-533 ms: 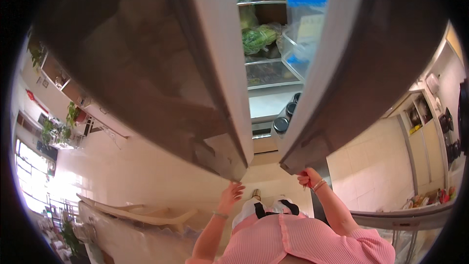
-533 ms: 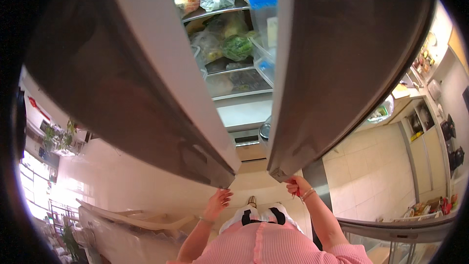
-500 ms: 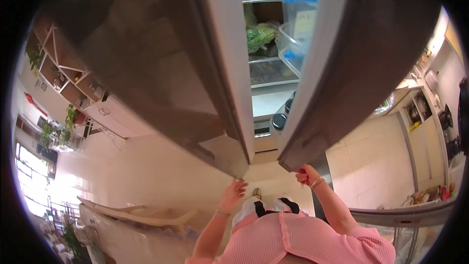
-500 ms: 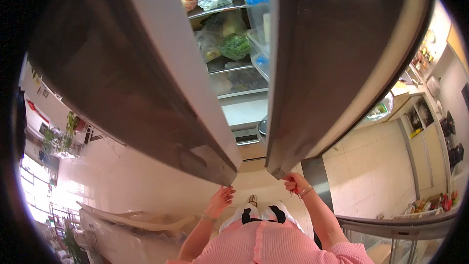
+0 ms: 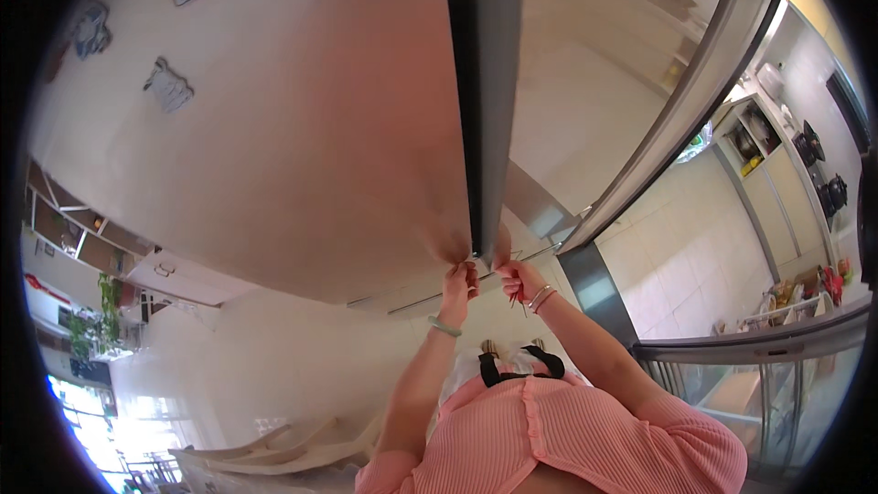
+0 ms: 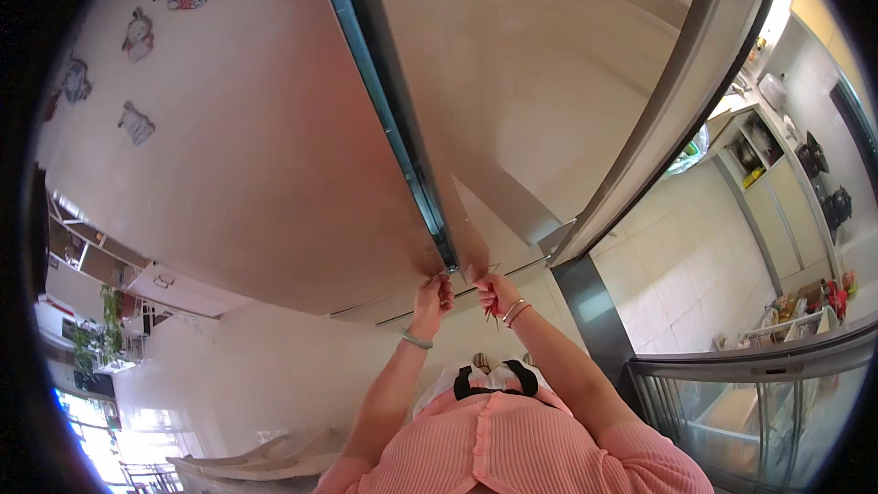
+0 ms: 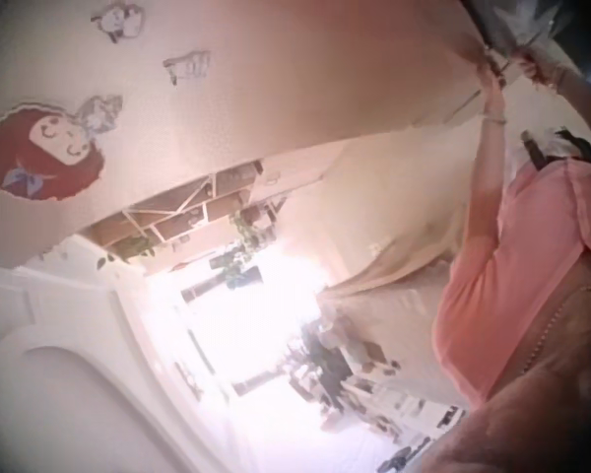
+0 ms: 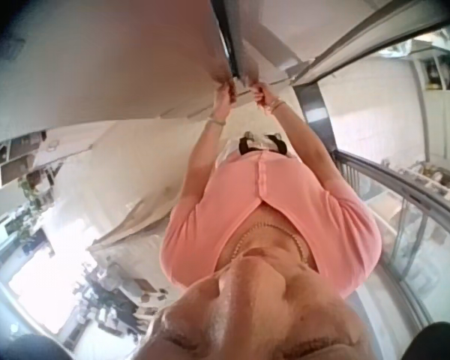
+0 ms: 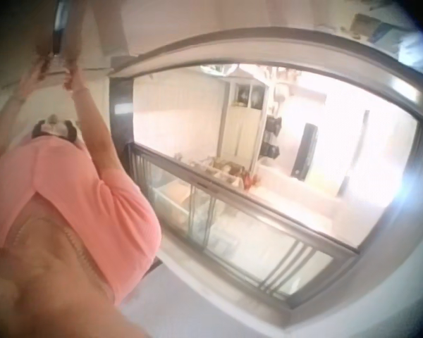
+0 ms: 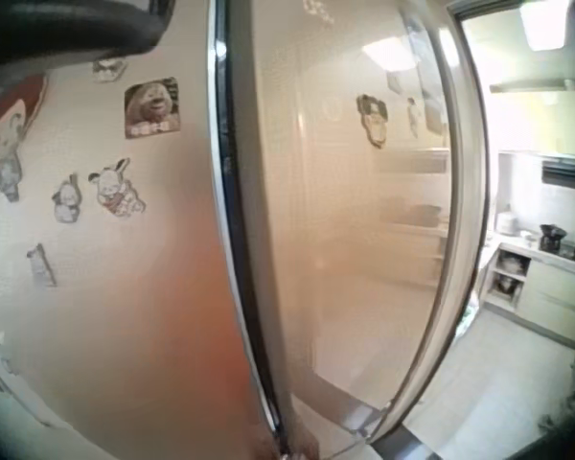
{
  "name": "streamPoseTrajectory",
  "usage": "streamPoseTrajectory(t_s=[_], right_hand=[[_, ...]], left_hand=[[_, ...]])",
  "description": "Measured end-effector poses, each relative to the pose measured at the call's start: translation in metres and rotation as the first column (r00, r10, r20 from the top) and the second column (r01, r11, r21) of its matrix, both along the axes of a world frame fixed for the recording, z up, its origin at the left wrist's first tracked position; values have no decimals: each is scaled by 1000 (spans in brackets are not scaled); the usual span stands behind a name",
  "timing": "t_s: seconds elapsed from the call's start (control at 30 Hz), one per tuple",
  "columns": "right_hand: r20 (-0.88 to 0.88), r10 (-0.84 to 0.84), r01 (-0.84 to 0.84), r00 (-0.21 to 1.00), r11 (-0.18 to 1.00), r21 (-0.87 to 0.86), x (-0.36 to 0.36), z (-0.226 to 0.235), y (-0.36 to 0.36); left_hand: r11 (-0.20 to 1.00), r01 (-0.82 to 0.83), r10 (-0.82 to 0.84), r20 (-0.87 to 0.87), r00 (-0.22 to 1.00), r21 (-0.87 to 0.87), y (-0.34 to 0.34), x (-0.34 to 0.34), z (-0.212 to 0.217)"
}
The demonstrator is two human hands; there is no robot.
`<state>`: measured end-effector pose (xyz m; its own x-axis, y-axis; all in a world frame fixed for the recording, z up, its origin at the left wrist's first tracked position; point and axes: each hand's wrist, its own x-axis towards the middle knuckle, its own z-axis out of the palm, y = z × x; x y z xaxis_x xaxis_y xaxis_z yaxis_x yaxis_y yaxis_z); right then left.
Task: The person retrieves red chili peppers from the refrigerator, washes them under running water, and then chops them into small pieces on a wooden cutting board using a cleaver. The chopped peppers are left on the board.
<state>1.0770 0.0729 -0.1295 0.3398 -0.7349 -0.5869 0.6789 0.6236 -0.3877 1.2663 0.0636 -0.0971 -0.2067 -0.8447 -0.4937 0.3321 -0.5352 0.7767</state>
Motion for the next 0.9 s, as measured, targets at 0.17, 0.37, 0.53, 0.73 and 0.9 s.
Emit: streamPoseTrajectory(t_s=[0.17,0.37,0.53,0.73,0.9], right_hand=[[-101,-43,46,994,999,28,9,7,-22],[-253,-42,70,966,992,101,26,-2,-53],[-170,79,-75,982,997,33,-8,-1,-55],[-317,-136,120,939,990,-69,-78,43,-12],[-430,-422,308,798,900,-309,-195,73,7]], left_hand=[[999,-12,12,-1,1000,49,-17,-9,4],[998,-65,63,65,996,20,-12,-8,4],[998,-7,1,99,995,63,-4,-34,9],[950,293,-288,-62,956,105,27,-138,40],[842,539,-530,-143,836,32,24,-258,59]])
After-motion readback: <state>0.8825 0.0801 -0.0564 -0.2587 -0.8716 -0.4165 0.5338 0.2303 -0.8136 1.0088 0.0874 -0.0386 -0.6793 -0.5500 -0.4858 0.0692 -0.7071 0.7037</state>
